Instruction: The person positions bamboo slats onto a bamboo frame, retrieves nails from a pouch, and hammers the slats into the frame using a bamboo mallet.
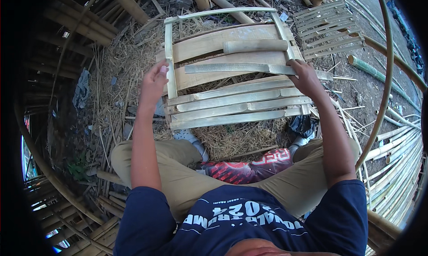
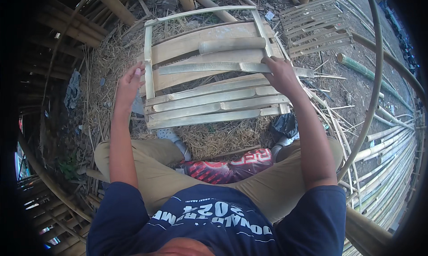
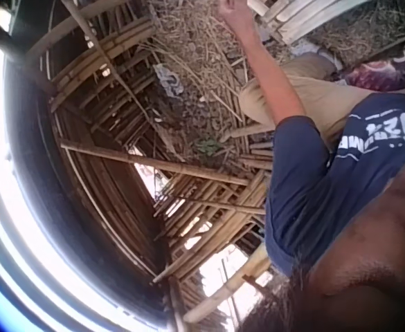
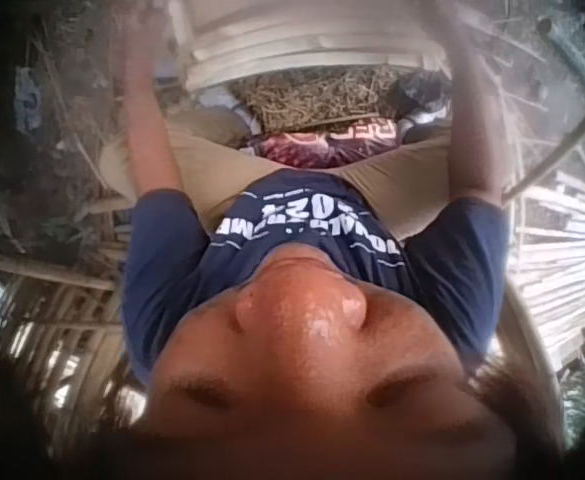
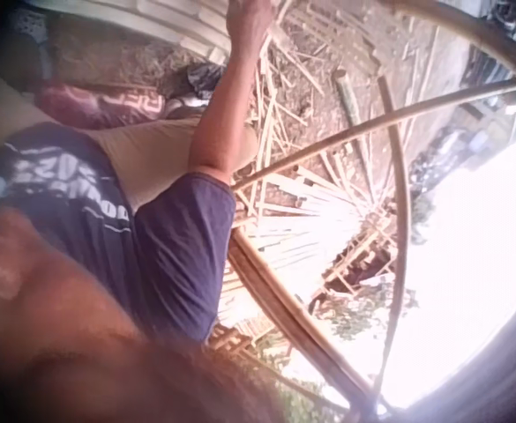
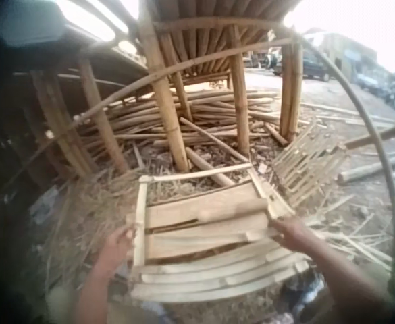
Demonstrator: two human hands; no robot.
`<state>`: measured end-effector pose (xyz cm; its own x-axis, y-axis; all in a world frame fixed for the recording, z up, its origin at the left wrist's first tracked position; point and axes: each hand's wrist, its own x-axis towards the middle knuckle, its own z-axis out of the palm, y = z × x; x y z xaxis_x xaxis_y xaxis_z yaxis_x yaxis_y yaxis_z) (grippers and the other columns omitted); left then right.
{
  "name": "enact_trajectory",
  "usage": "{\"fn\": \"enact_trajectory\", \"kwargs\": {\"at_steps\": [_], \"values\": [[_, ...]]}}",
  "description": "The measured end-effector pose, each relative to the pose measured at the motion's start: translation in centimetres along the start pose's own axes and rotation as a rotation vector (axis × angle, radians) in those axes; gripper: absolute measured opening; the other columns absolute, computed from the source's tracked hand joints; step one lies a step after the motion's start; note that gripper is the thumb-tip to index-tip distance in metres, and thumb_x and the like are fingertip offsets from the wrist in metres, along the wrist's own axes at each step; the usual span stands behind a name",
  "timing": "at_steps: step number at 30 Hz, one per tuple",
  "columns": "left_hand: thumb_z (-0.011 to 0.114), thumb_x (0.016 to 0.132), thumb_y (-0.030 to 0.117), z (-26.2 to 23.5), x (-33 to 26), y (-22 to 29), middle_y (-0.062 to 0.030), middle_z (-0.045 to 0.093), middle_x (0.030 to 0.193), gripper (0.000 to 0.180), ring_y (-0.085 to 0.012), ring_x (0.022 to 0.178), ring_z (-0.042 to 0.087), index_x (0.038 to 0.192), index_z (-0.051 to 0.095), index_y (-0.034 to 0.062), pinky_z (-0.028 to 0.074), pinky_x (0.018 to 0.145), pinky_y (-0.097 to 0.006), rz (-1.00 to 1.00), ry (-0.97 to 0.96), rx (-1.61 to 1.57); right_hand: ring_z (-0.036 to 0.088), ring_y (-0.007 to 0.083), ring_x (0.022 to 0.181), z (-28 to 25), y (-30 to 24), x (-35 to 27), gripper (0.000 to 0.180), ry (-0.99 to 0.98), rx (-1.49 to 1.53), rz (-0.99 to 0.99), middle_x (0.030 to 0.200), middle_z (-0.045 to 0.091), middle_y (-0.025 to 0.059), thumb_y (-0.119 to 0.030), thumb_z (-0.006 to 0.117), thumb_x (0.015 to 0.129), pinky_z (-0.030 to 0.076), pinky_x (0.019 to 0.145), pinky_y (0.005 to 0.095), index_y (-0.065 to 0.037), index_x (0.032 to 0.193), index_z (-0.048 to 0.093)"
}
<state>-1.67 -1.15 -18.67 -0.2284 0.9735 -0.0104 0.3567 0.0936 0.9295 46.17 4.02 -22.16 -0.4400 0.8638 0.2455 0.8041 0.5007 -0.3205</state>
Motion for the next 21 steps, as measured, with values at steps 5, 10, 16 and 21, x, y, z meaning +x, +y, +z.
{"fn": "enact_trajectory", "kwargs": {"at_steps": [5, 10, 16, 21], "values": [[0.067, 0.1, 0.013, -0.4, -0.6, -2.0, -0.0103, 0.069, 0.127, 0.039, -0.0202, 0.109, 0.068, 0.137, 0.063, 0.0044, 0.055, 0.095, -0.035, -0.198, -0.163, 0.013, 0.066, 0.0382, 0.093, 2.2, -2.5, 1.0, 0.026, -0.013, 0.053, -0.026, 0.096, 0.067, 0.0145, -0.011, 0.073, 0.083, 0.047, 0.086, 0.0501, -0.007, 0.109, 0.067], [0.072, 0.093, 0.01, -1.0, -1.2, -2.9, -0.0112, 0.074, 0.116, 0.034, -0.0182, 0.098, 0.072, 0.127, 0.072, 0.0092, 0.054, 0.092, -0.035, 0.114, -0.076, 0.447, 0.065, 0.0356, 0.095, 3.3, -4.1, 1.4, 0.031, -0.047, 0.094, -0.123, 0.095, 0.064, 0.0132, -0.009, 0.072, 0.082, 0.046, 0.087, 0.0472, -0.007, 0.113, 0.066], [0.077, 0.088, 0.005, -0.9, -1.3, -4.2, -0.0114, 0.074, 0.112, 0.023, -0.02, 0.097, 0.071, 0.111, 0.078, 0.0074, 0.054, 0.091, -0.034, 0.073, -0.198, 0.503, 0.063, 0.0364, 0.098, 5.6, -4.9, 1.3, 0.036, -0.039, 0.126, -0.138, 0.1, 0.063, 0.0128, -0.012, 0.079, 0.079, 0.047, 0.088, 0.0473, -0.004, 0.112, 0.067], [0.08, 0.08, 0.001, -1.7, -1.4, -5.8, -0.0124, 0.073, 0.104, 0.025, -0.0255, 0.1, 0.07, 0.104, 0.078, 0.0056, 0.053, 0.094, -0.034, 0.207, -0.103, 0.549, 0.055, 0.0324, 0.118, 4.2, -5.3, 1.7, 0.043, -0.112, 0.149, -0.197, 0.11, 0.063, 0.014, -0.02, 0.079, 0.084, 0.041, 0.1, 0.0486, -0.007, 0.122, 0.065]]}}
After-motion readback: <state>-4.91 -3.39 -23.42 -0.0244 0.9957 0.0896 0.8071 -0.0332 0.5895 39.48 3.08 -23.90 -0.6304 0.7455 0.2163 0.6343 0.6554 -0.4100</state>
